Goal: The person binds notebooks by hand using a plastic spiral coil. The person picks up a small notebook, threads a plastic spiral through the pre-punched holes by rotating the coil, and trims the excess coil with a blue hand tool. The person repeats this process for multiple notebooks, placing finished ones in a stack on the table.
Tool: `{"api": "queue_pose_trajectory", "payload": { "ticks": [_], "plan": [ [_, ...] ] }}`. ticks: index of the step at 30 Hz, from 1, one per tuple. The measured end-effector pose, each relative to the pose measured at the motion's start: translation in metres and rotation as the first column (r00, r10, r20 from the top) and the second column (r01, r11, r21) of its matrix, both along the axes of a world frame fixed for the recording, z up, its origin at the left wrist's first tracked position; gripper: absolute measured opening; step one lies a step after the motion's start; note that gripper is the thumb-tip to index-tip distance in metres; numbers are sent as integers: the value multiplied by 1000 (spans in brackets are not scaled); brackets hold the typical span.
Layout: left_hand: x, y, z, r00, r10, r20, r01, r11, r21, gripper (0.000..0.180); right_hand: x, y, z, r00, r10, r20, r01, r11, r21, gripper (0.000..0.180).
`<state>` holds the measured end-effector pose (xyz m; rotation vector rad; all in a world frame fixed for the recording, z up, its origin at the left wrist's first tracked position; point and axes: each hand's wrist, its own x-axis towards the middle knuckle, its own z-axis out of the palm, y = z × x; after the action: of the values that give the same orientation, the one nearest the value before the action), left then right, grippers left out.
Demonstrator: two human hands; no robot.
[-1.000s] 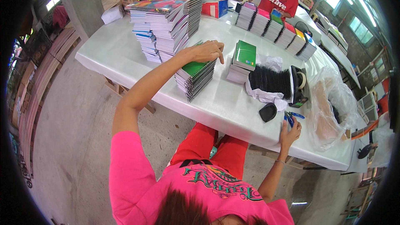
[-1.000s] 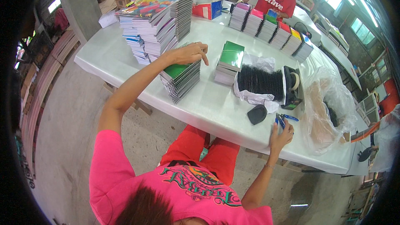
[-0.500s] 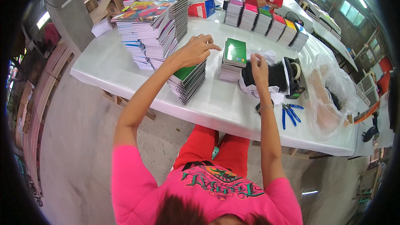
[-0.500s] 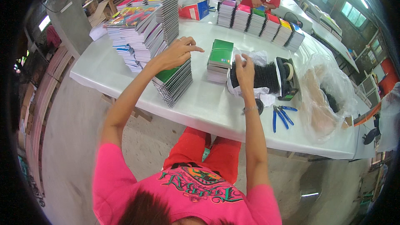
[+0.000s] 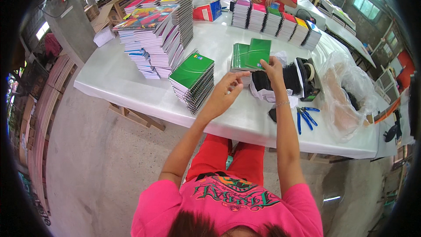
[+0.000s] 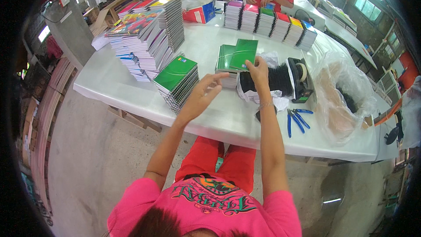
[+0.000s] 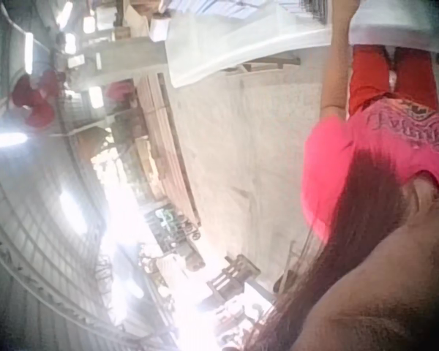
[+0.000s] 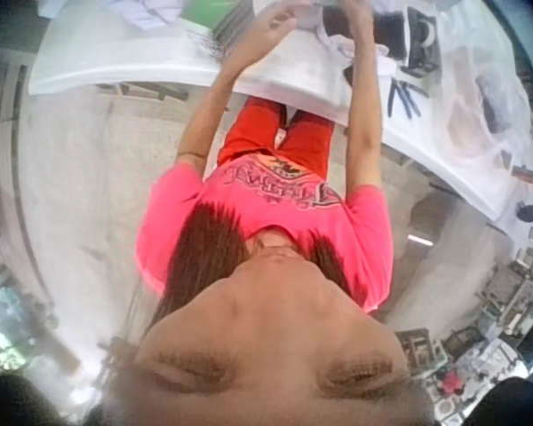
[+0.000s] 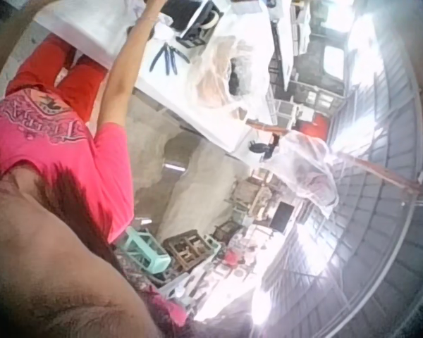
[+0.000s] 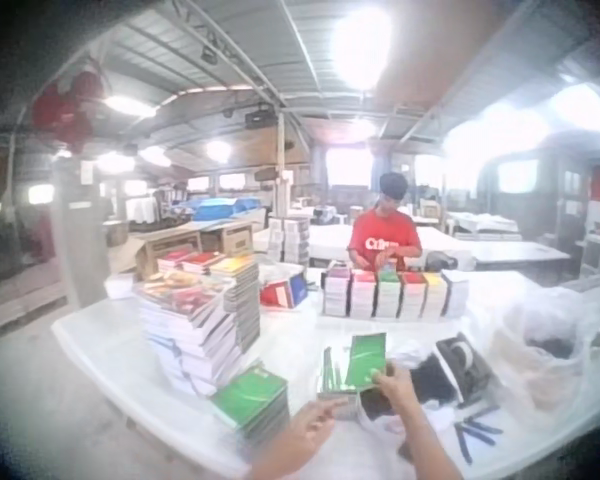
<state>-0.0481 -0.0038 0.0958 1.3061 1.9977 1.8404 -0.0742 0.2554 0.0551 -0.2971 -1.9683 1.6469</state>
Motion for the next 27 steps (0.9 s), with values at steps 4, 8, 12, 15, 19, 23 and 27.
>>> {"api": "queue_pose_trajectory", "payload": {
  "ticks": [4, 8, 12, 15, 19, 23, 27],
  "plan": [
    [0, 22, -37, 957, 271, 104, -283, 950, 129, 45, 42, -35, 13, 992, 58, -116, -68, 994, -87, 25],
    [1, 23, -39, 937, 345, 60, -350, 928, 129, 40, 95, -77, -1, 947, 313, -65, -320, 924, -208, 27],
    [6, -3, -40, 975, 201, 95, -195, 978, -68, 24, 106, -47, -15, 827, 522, 210, -530, 848, -20, 37],
    [15, -8, -35, 929, 257, -265, -309, 934, -178, 19, 88, 19, -4, 976, 204, 82, -217, 957, 195, 23],
    [26, 2, -44, 788, 162, -594, -439, 825, -356, 24, 62, 89, -13, 942, -312, 125, 222, 857, 465, 15],
    [29, 5, -66, 710, 120, -693, -509, 769, -387, 26, 43, 84, -26, 884, -241, 400, -58, 794, 606, 28],
    [37, 8, -77, 693, 129, -709, -548, 733, -403, 31, 44, 57, -33, 812, -385, 439, -160, 577, 801, 28]
  ]
}}
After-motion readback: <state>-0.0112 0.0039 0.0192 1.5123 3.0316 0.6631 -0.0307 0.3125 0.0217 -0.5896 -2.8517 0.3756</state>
